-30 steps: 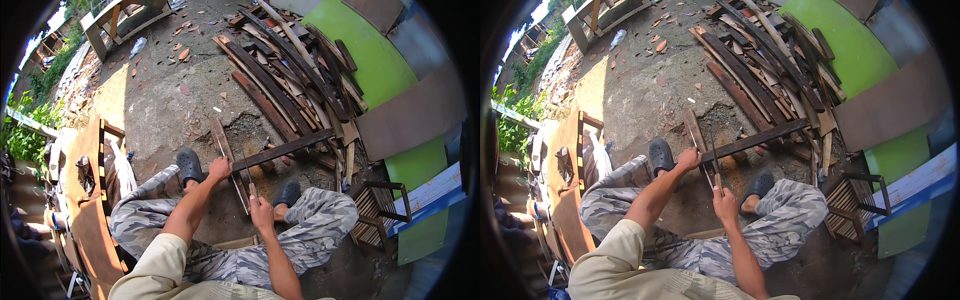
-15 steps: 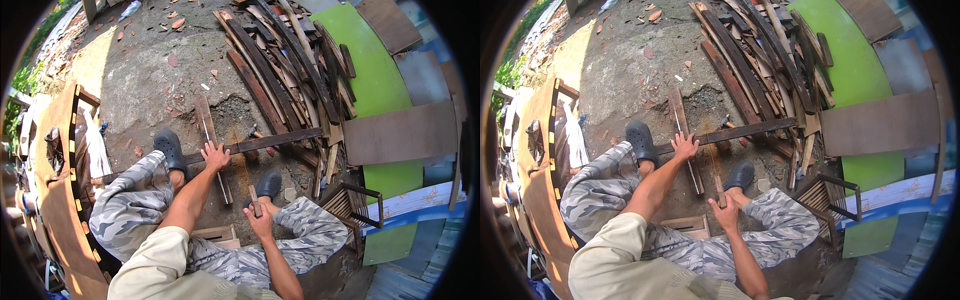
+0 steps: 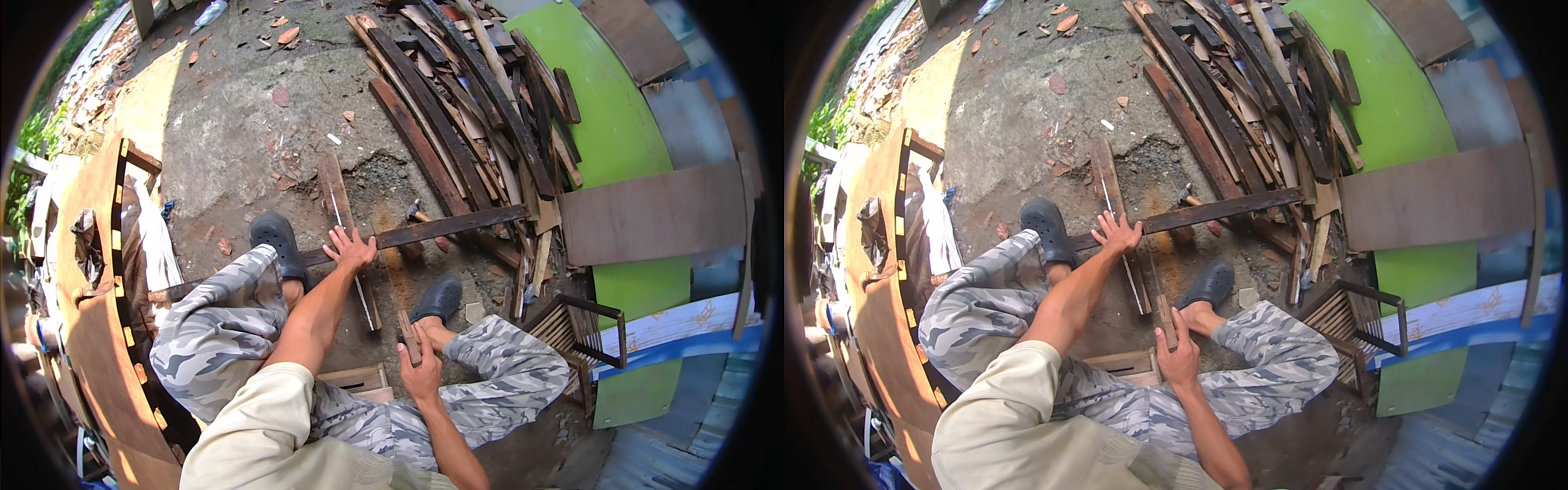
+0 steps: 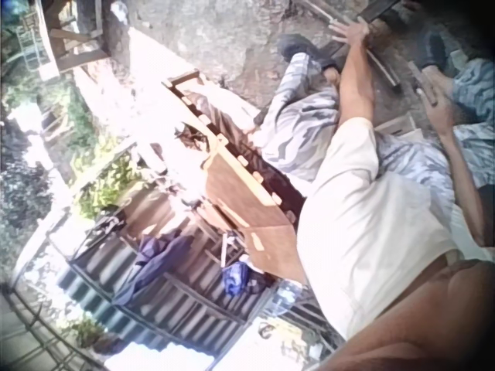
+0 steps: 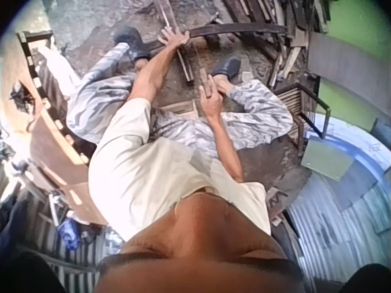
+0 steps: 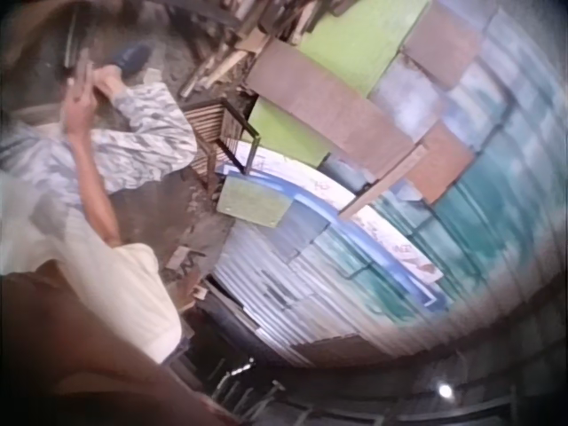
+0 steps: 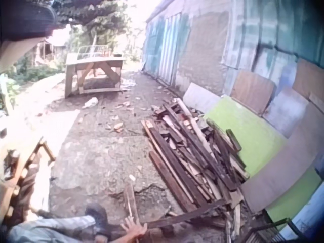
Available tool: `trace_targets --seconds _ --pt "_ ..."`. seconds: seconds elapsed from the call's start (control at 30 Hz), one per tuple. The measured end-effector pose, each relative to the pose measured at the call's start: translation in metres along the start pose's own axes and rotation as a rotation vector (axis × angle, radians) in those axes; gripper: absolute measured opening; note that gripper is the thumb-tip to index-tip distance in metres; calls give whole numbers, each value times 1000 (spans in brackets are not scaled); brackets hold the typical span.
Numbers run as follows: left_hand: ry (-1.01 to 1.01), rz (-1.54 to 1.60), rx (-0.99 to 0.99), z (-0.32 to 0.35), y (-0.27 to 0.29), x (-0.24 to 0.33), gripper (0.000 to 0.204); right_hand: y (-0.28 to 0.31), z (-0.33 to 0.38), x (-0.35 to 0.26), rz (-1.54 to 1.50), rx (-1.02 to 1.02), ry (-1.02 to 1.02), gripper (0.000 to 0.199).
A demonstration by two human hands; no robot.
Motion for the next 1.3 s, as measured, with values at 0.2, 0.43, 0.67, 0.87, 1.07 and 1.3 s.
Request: trace_targets --seconds 0.2,0.43,0.67,0.87,1.07,1.3 --pt "72 -6 -5 -3 0 4 83 1 0 -6 17 10 114 42" --pt "85 -2 -11 -14 -4 0 78 11 4 -5 -16 -1 44 42" --pt "97 10 -33 -14 -5 3 75 9 1 -9 -11 -22 25 42" --pt "124 -22 22 -19 -9 4 69 -8 -27 -13 -47 -60 8 42" --pt "120 -37 14 -22 -10 0 70 -9 -29 -10 -63 -57 -2 43" --pt "140 -41 -26 -17 -6 3 75 11 -7 -20 -9 -98 -36 46"
Point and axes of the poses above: each hand's wrist, its own z-axis away from the middle knuckle, its own y-axis out of the back of the hand, x = y × z, the point moved 3 cm from there along -z, towards the middle knuckle, and after that the axes turned 6 degrees about z, right-handed, at the moved point
